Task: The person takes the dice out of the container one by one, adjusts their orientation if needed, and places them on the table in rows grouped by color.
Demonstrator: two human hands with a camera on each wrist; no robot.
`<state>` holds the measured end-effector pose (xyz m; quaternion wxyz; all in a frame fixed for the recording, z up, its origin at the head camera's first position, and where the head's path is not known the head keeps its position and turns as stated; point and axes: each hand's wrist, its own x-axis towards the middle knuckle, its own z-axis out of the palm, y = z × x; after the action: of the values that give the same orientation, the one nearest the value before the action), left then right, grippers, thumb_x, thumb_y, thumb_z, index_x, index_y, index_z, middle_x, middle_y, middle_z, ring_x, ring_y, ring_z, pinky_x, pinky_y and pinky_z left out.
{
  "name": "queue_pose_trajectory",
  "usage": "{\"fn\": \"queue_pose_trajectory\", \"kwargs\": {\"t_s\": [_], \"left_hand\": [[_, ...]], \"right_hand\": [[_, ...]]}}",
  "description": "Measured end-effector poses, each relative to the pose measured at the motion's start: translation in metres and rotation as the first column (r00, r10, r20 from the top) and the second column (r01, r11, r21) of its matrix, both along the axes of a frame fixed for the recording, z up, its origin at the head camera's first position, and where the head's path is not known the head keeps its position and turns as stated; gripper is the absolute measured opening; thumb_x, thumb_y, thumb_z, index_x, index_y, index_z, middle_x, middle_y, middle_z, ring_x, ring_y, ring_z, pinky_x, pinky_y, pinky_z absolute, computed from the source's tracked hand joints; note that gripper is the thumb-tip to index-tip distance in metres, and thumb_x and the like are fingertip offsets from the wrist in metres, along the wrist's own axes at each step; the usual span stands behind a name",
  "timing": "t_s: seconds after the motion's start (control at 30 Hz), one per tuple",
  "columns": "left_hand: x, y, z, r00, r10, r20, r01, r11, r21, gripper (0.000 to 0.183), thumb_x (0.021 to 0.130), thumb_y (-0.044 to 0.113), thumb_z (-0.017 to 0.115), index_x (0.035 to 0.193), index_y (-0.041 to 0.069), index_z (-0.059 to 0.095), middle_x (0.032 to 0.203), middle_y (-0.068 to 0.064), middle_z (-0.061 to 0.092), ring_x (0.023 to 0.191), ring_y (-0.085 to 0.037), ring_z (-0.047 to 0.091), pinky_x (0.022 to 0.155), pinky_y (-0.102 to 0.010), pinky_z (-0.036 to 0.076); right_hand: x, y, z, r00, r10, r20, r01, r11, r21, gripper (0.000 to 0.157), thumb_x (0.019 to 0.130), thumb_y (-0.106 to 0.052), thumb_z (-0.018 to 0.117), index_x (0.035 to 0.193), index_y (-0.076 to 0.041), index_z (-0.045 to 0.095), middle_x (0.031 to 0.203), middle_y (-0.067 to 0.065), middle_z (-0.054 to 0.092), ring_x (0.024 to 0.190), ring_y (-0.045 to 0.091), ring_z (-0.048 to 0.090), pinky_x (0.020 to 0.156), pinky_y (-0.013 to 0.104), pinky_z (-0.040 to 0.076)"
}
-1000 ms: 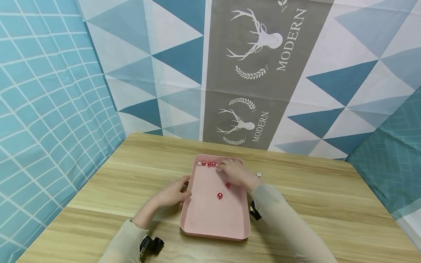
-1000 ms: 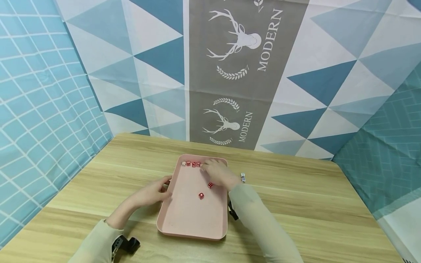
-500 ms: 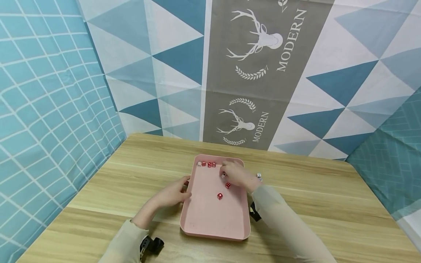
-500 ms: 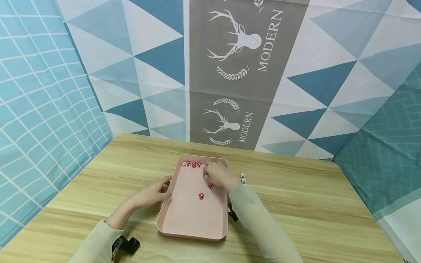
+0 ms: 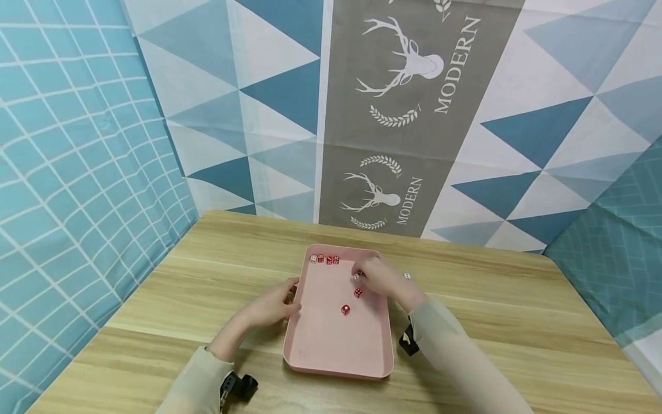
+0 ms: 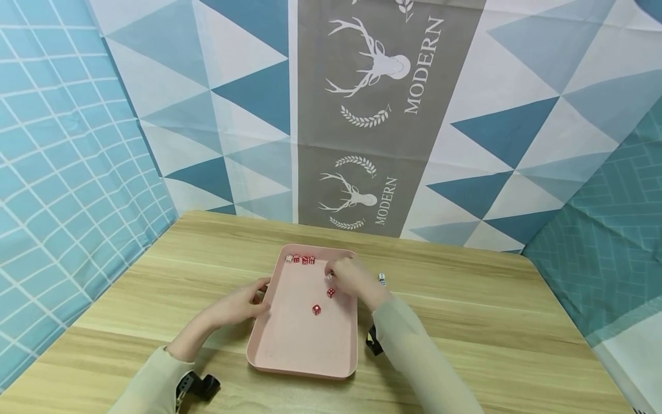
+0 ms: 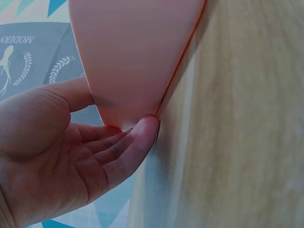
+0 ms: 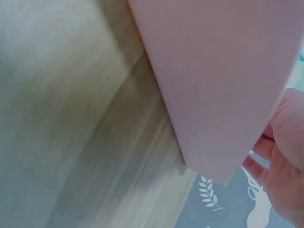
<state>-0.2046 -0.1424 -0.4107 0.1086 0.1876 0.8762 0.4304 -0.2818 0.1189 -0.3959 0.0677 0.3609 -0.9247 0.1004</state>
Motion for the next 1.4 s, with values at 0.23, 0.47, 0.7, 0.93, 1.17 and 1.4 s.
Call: {"fn": "queue_pose_trajectory", "kwargs": {"t_s": [0.23, 0.47, 0.7, 0.93, 1.17, 1.4], "left_hand": [[0.001, 0.001, 0.000, 1.000, -0.001, -0.007, 0.001, 1.000, 0.017, 0.057, 0.085, 0.006, 0.055, 0.135, -0.007, 0.032, 0.103, -0.020, 0.058, 0.082, -0.020, 0.056, 0.057, -0.029, 0.049], [0.002, 0.001, 0.000, 1.000, 0.007, -0.009, -0.007, 1.000, 0.007, 0.056, 0.085, 0.006, 0.056, 0.135, -0.007, 0.033, 0.105, -0.020, 0.058, 0.082, -0.020, 0.056, 0.058, -0.027, 0.048], [0.001, 0.000, -0.001, 1.000, 0.017, 0.002, -0.017, 1.000, 0.008, 0.055, 0.085, 0.006, 0.055, 0.135, -0.005, 0.034, 0.106, -0.019, 0.058, 0.082, -0.019, 0.056, 0.058, -0.027, 0.048], [0.000, 0.000, -0.001, 1.000, 0.006, 0.013, -0.006, 1.000, 0.025, 0.055, 0.086, 0.006, 0.054, 0.136, -0.005, 0.032, 0.106, -0.020, 0.057, 0.080, -0.019, 0.055, 0.057, -0.029, 0.049], [-0.001, 0.000, 0.000, 1.000, 0.006, 0.019, -0.007, 1.000, 0.019, 0.055, 0.087, 0.006, 0.054, 0.136, -0.005, 0.032, 0.107, -0.021, 0.056, 0.079, -0.018, 0.056, 0.057, -0.029, 0.049], [-0.001, 0.000, 0.000, 1.000, 0.002, 0.021, -0.003, 1.000, 0.029, 0.054, 0.087, 0.006, 0.054, 0.135, -0.005, 0.032, 0.108, -0.021, 0.056, 0.080, -0.019, 0.056, 0.057, -0.028, 0.048]], "right_hand": [[0.009, 0.014, 0.003, 0.999, -0.040, 0.023, 0.043, 0.989, -0.144, 0.010, 0.080, -0.003, 0.064, 0.088, -0.008, 0.067, 0.085, 0.001, 0.066, 0.079, 0.015, 0.061, 0.075, 0.031, 0.049], [0.013, 0.032, 0.003, 0.998, -0.055, -0.018, 0.050, 0.976, -0.211, 0.012, 0.081, -0.001, 0.062, 0.090, -0.008, 0.066, 0.084, 0.002, 0.066, 0.075, 0.013, 0.060, 0.069, 0.029, 0.050], [0.020, 0.047, 0.001, 0.993, -0.104, -0.052, 0.088, 0.967, -0.237, 0.011, 0.079, -0.002, 0.063, 0.088, -0.008, 0.067, 0.080, 0.002, 0.066, 0.071, 0.013, 0.060, 0.065, 0.029, 0.049], [0.027, 0.056, -0.001, 0.985, -0.136, -0.108, 0.100, 0.952, -0.288, 0.009, 0.079, -0.004, 0.066, 0.087, -0.007, 0.068, 0.081, 0.002, 0.067, 0.068, 0.012, 0.060, 0.061, 0.027, 0.048], [0.036, 0.066, 0.000, 0.978, -0.208, -0.030, 0.191, 0.942, -0.276, 0.012, 0.081, -0.009, 0.066, 0.092, -0.007, 0.068, 0.083, 0.001, 0.067, 0.069, 0.011, 0.059, 0.062, 0.027, 0.048], [0.048, 0.076, -0.001, 0.962, -0.269, 0.049, 0.271, 0.917, -0.293, 0.012, 0.083, -0.014, 0.064, 0.094, -0.010, 0.067, 0.081, -0.003, 0.065, 0.070, 0.009, 0.056, 0.062, 0.028, 0.045]]}}
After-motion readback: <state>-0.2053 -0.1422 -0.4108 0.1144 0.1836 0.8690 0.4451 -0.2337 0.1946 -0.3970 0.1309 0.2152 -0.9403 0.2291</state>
